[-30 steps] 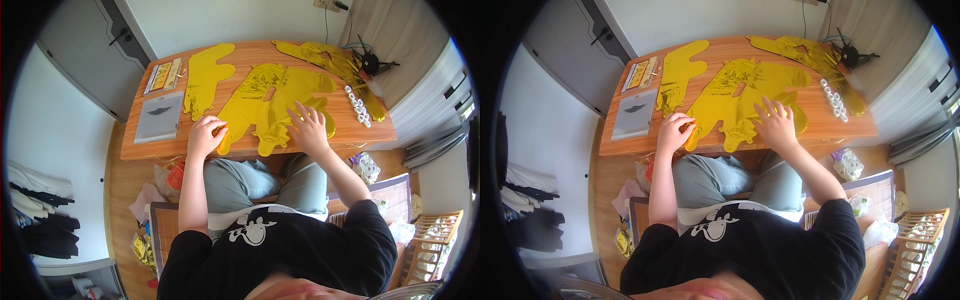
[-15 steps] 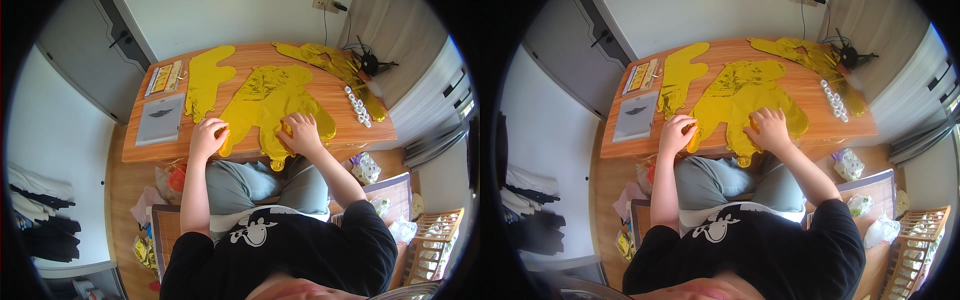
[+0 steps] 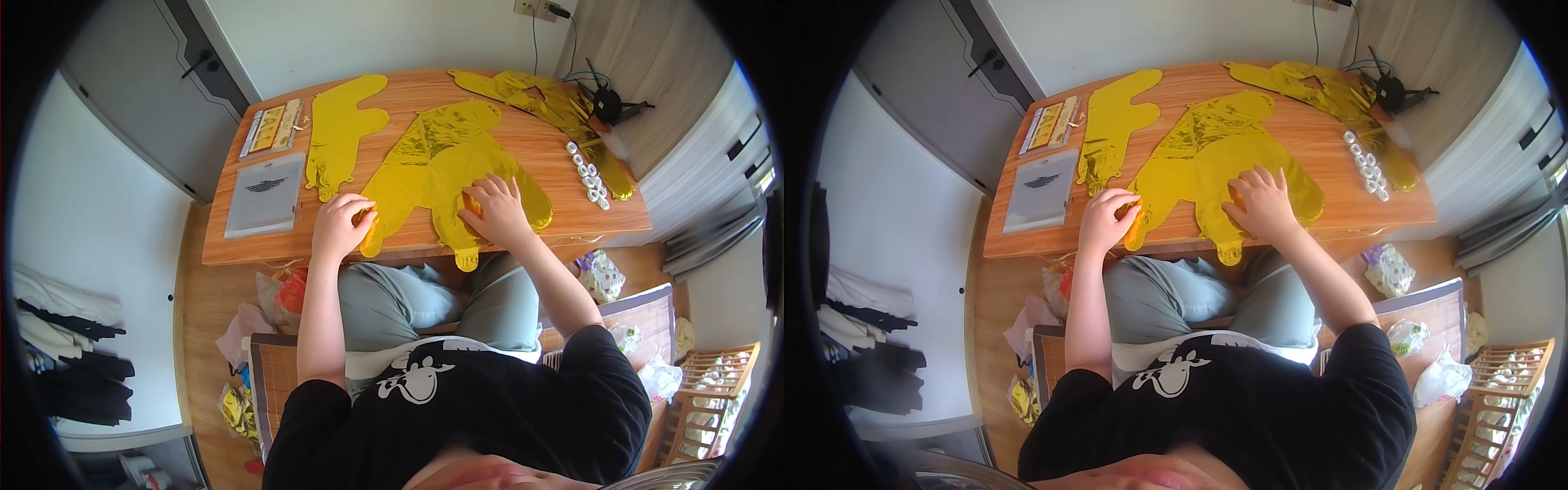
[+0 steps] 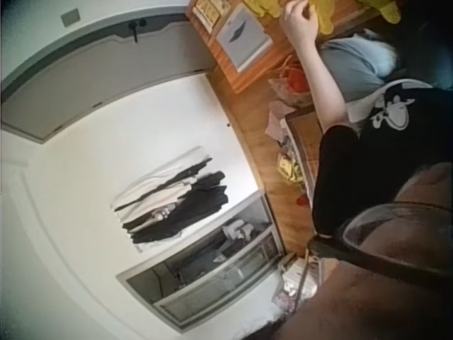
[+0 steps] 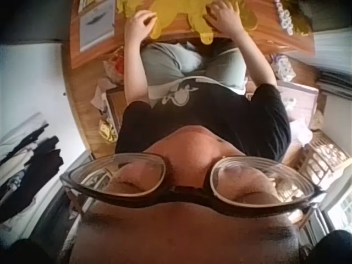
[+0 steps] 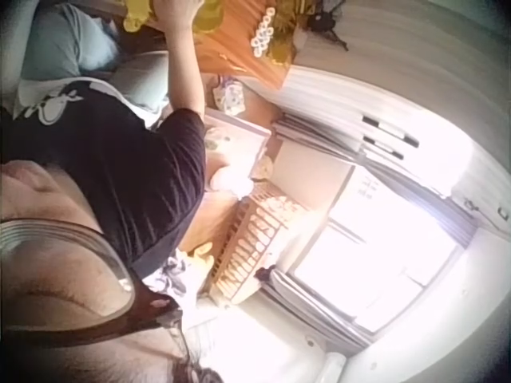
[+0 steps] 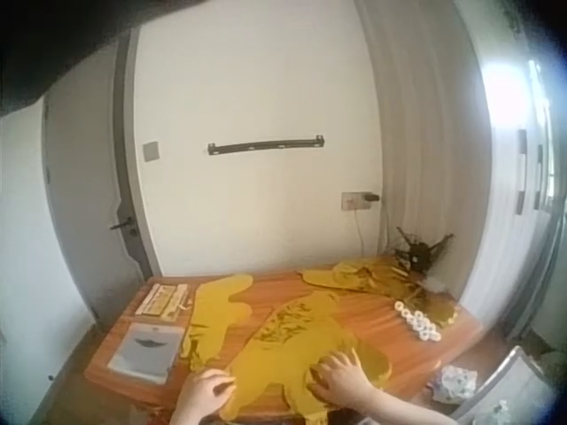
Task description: The person lays out and smooths foil balloons on a table and folds one of the foil balloons into a compact square by hand.
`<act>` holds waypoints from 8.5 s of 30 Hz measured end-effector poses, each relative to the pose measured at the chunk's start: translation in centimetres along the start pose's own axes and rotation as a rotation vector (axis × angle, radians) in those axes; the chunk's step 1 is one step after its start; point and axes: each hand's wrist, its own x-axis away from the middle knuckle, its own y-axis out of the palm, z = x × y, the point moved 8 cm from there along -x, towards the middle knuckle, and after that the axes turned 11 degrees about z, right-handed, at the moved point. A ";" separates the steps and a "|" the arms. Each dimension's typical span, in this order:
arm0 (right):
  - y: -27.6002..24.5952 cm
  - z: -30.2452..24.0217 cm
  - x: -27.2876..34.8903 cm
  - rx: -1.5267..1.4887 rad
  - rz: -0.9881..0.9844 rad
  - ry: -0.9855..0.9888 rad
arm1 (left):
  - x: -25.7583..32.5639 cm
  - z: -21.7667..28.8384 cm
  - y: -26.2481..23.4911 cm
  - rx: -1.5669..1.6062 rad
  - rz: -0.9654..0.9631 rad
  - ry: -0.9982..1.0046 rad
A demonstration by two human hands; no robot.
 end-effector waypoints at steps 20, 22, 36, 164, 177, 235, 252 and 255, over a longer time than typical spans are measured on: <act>0.2 0.7 0.4 -0.066 0.022 0.018 | -0.1 -0.3 0.1 0.039 0.028 -0.023; 0.3 0.8 0.4 -0.079 0.023 0.028 | -0.1 -0.3 0.1 0.040 0.020 -0.021; -1.9 2.1 1.0 -0.246 0.186 0.043 | -0.2 -0.6 0.6 0.052 -0.004 -0.075; -13.4 45.0 11.4 -0.263 0.456 0.723 | -20.1 42.8 43.5 0.213 -0.083 0.794; -15.5 48.2 4.1 -0.014 0.314 0.821 | -20.9 39.8 44.8 -0.067 -0.297 0.677; -5.0 4.6 20.2 -1.891 -0.001 0.792 | 5.3 23.8 10.1 1.287 -1.076 -0.350; -5.7 14.9 -8.9 -1.345 0.336 0.760 | -10.8 8.7 9.3 1.057 -0.541 -0.705; -1.5 19.2 -12.4 -1.225 0.266 0.830 | -14.6 5.4 13.5 0.962 -0.571 -0.701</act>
